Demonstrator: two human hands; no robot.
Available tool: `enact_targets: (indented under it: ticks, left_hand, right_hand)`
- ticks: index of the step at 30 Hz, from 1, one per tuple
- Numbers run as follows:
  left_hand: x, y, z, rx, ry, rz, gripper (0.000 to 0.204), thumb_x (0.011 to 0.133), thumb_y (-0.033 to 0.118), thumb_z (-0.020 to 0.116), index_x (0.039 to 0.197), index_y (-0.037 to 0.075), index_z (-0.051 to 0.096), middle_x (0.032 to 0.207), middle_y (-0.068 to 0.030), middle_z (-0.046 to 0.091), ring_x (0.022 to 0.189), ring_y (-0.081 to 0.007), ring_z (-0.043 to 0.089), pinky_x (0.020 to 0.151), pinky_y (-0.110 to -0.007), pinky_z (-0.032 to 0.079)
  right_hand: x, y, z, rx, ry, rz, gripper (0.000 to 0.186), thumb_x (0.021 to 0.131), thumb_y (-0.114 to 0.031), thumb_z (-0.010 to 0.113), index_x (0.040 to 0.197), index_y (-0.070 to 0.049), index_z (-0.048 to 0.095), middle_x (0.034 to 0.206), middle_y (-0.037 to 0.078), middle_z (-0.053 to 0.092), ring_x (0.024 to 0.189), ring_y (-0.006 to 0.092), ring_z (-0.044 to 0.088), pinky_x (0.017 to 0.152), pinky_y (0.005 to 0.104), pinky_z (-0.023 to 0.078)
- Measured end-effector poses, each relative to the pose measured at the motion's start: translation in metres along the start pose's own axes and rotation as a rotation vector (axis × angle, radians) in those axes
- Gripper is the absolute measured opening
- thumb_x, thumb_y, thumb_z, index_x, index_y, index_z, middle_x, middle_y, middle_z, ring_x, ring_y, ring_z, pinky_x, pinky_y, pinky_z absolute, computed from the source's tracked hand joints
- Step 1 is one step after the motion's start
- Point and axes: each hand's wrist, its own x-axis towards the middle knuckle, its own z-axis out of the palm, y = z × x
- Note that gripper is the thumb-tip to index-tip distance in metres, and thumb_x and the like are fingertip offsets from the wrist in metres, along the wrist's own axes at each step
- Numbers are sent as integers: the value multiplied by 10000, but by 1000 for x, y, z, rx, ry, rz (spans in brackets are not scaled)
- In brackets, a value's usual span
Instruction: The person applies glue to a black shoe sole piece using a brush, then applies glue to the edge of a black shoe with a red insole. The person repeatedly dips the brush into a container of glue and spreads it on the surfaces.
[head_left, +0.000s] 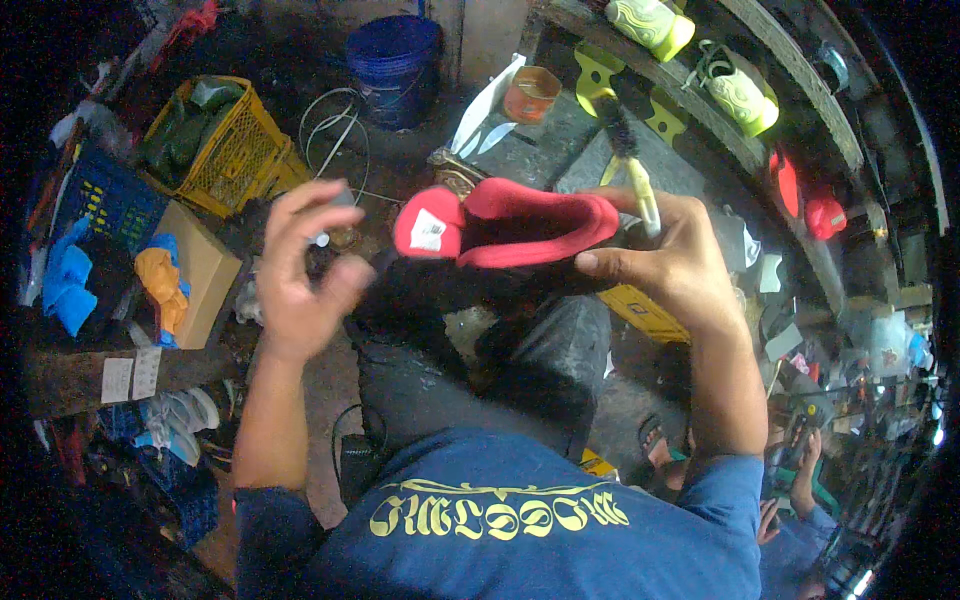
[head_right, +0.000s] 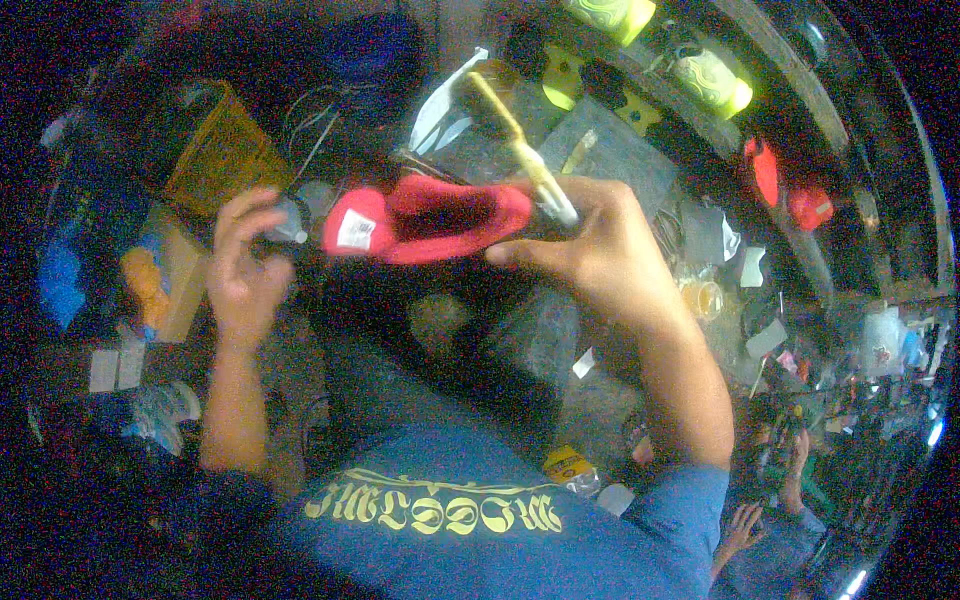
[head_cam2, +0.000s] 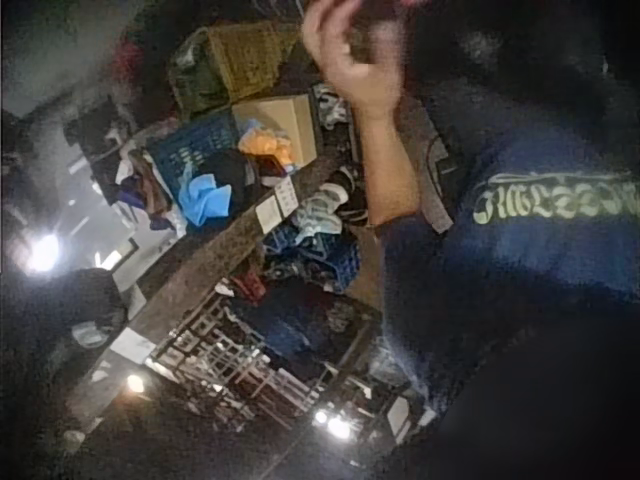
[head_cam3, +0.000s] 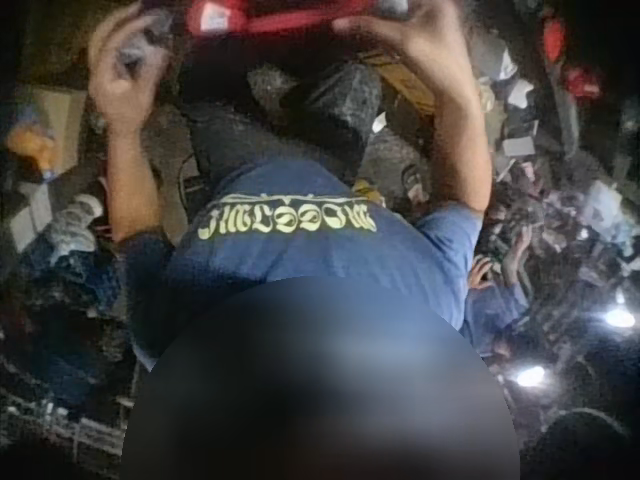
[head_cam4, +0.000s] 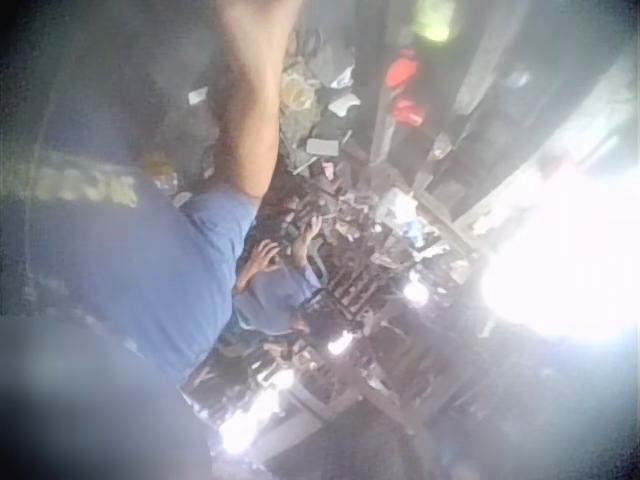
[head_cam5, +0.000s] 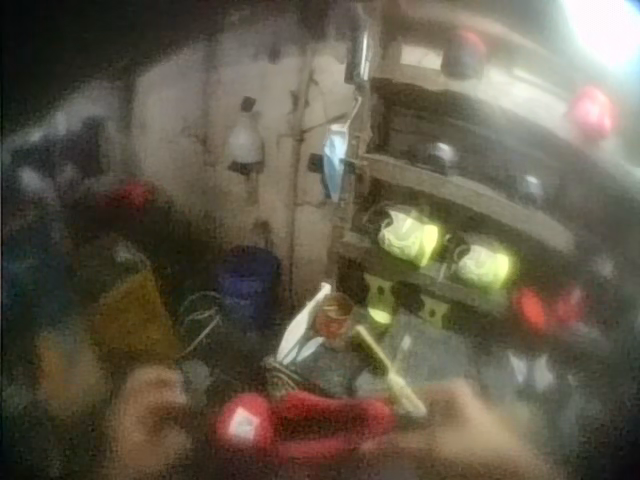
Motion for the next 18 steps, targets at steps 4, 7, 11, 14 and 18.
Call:
enact_targets:
  ticks: [4, 7, 11, 14, 18]
  left_hand:
    - [23, 57, 15, 57, -366, 133, 536, 635, 326, 899, 1048, 39, 713, 1395, -185, 492, 1247, -333, 521, 1056, -414, 404]
    - [32, 47, 30, -194, -430, -128, 444, 664, 237, 884, 1016, 17, 727, 1357, -171, 525, 1199, -299, 561, 1026, -386, 428]
    - [6, 10, 26, -228, -122, -258, 373, 692, 112, 844, 1027, -6, 729, 1277, -153, 577, 1156, -229, 571, 986, -352, 439]
    - [-20, -16, 6, -592, 103, -571, 406, 792, 106, 778, 1161, -19, 665, 1198, -85, 630, 1056, -177, 607, 934, -314, 462]
    - [-41, -39, -1, -939, 325, -688, 470, 869, 230, 725, 1269, 27, 586, 1198, -83, 642, 1037, -205, 632, 936, -357, 493]
  right_hand:
    - [13, -12, 6, -48, -125, -60, 503, 679, -119, 876, 1122, 26, 688, 1042, 89, 713, 966, 174, 657, 902, 320, 506]
    - [21, -7, -1, -81, -108, -197, 538, 673, -219, 894, 1110, 21, 693, 1081, 116, 708, 1074, 202, 627, 990, 327, 446]
    - [62, 11, -42, -105, 124, -264, 501, 911, -310, 701, 1282, 13, 606, 1074, 73, 681, 1034, 177, 613, 958, 336, 451]
    - [110, 32, -61, -705, 354, -240, 360, 937, -298, 613, 1240, -113, 673, 1063, 146, 715, 1015, 223, 668, 892, 360, 499]
    - [188, 49, -49, -1392, 331, -98, 202, 864, -201, 598, 1003, -168, 740, 957, 163, 721, 879, 360, 698, 775, 471, 561]
